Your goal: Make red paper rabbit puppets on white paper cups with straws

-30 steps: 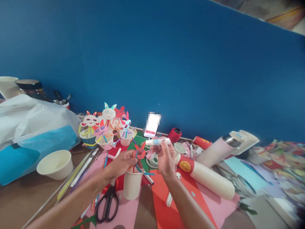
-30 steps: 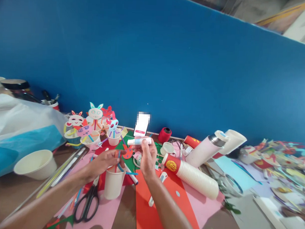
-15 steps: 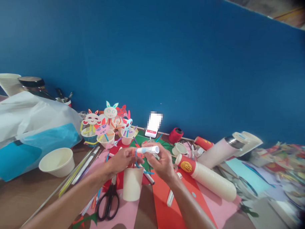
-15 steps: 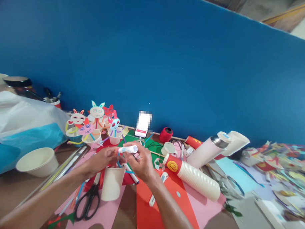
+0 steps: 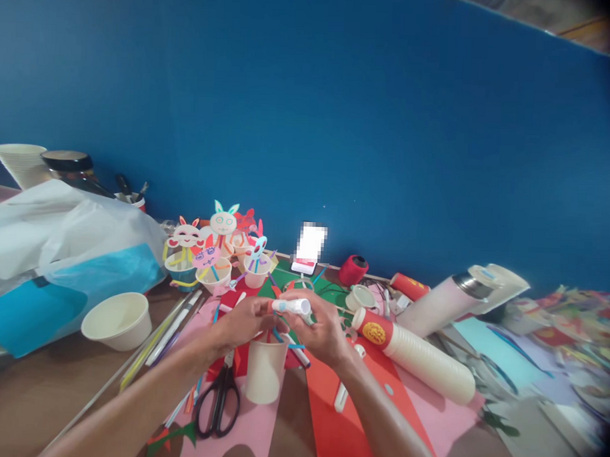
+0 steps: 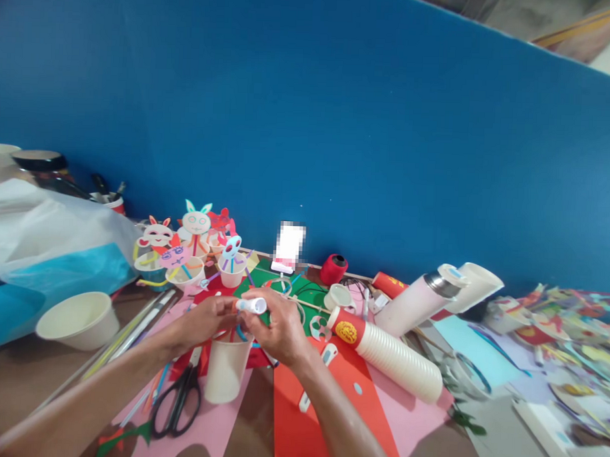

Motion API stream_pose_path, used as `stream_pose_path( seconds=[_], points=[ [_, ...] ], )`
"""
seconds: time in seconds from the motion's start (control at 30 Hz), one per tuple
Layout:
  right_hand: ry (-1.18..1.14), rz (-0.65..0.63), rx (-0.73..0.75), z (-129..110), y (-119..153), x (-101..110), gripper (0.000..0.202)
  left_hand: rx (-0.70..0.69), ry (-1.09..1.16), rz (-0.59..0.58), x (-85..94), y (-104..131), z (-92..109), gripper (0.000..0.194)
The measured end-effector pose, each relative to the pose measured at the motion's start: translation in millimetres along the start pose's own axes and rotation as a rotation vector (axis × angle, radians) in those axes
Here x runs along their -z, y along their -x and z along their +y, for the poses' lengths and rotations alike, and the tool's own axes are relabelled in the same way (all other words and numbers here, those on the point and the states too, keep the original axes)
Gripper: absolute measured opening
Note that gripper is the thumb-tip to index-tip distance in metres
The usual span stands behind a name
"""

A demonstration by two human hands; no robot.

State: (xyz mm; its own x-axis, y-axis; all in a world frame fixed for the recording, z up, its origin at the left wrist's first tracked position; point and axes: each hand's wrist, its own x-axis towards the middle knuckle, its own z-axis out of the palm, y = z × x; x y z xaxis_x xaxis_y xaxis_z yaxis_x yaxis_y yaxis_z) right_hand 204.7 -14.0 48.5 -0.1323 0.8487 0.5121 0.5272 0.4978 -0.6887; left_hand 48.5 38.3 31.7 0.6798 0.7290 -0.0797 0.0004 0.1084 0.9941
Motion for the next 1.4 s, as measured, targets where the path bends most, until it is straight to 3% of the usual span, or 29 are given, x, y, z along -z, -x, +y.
stream_pose_path(
  seconds=[0.3,0.63,1.0,1.23,1.4],
  points=[
    [0.041,-0.034,0.08,2.5,1.1,-5.1,0.023,-0.034,-0.02,-0.011,-1.1,0.5,3.0,0.02],
    [0.174,-0.014,0.167,8.0,2.6,-7.0,0.023,-0.032,-0.136,-0.024,3.6,-3.5,-7.7,0.023],
    [0.191,-0.058,0.139,6.1,1.9,-2.3,0.022,0.059,-0.131,0.054,-2.1,2.3,12.8,0.015],
    [0.156,-0.036,0.175,7.2,3.1,-6.8,0.023,0.017,-0.183,0.019,1.0,-2.4,0.9,0.022],
    [0.173,-0.034,0.203,5.9,3.9,-8.8,0.023,-0.096,-0.189,-0.045,3.7,-4.6,-6.8,0.026]
  ],
)
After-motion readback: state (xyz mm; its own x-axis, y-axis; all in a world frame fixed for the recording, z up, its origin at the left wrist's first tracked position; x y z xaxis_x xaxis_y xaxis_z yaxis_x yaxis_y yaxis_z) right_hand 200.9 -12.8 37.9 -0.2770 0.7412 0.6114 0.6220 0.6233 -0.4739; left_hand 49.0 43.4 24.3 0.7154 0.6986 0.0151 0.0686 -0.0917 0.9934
